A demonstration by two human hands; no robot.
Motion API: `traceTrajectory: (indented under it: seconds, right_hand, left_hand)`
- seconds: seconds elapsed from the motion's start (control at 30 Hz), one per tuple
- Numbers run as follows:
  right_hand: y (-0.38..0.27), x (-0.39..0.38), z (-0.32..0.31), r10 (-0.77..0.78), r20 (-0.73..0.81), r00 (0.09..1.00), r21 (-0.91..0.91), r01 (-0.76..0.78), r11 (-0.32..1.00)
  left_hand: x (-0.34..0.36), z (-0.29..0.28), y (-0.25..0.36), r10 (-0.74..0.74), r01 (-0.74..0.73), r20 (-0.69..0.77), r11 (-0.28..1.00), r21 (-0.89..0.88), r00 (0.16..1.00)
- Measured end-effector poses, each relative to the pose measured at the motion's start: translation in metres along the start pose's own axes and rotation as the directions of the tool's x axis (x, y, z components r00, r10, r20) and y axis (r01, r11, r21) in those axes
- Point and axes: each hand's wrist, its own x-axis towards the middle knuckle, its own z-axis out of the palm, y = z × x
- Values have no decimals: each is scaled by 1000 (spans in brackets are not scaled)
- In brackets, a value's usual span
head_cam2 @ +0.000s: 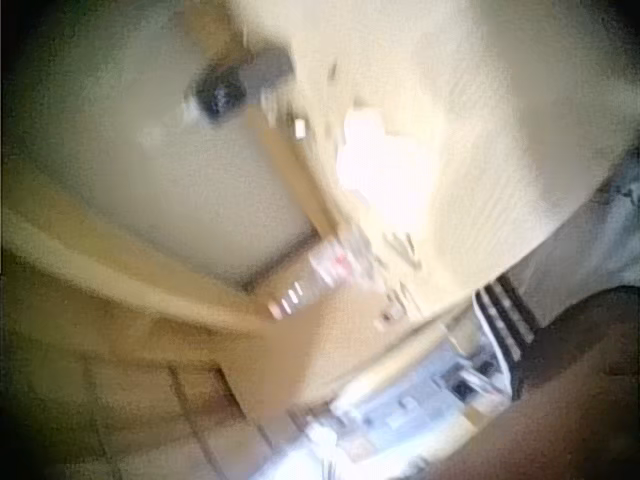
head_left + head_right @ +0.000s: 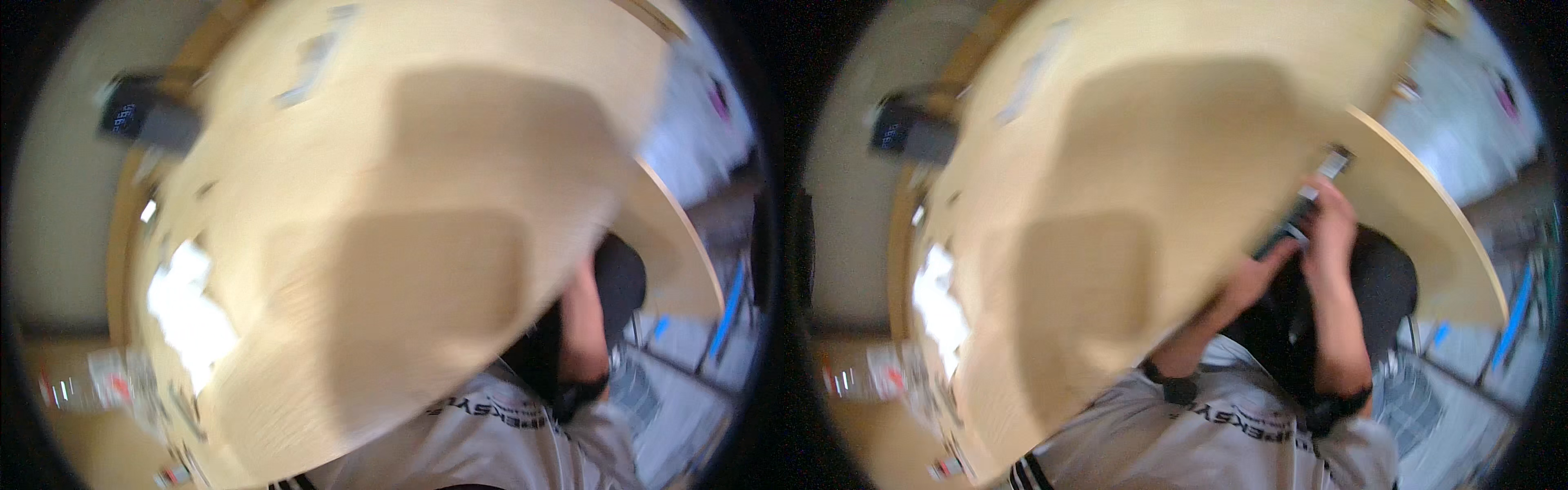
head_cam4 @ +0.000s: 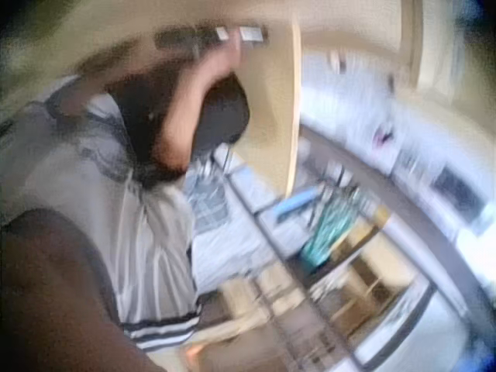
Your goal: The person uses a screwdriver to unscrew a hinge from a cabinet door, removes the hinge, and then uses the screwdriver to screw a hinge back into the door frame.
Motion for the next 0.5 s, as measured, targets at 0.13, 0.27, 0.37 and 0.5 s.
traceTrajectory:
  seconds: [0.13, 0.27, 0.37, 0.5]
  right_hand:
    - [15, 11, -25, -172, 1, 985, 21, 172, 985]
    - [35, 2, -26, -154, 78, 985, -81, 160, 984]
    - [-4, 9, -30, -254, 95, 963, -106, 264, 959]
    - [19, 15, -36, -159, 131, 979, -135, 176, 975]
  left_hand:
    - [16, 7, -3, 17, -7, 54, 983, -182, 998]
    - [9, -7, -15, 4, 1, 18, 961, -278, 1000]
    - [23, 18, 5, 75, -48, 73, 947, -317, 995]
    - [14, 6, -12, 13, -12, 2, 971, -238, 1000]
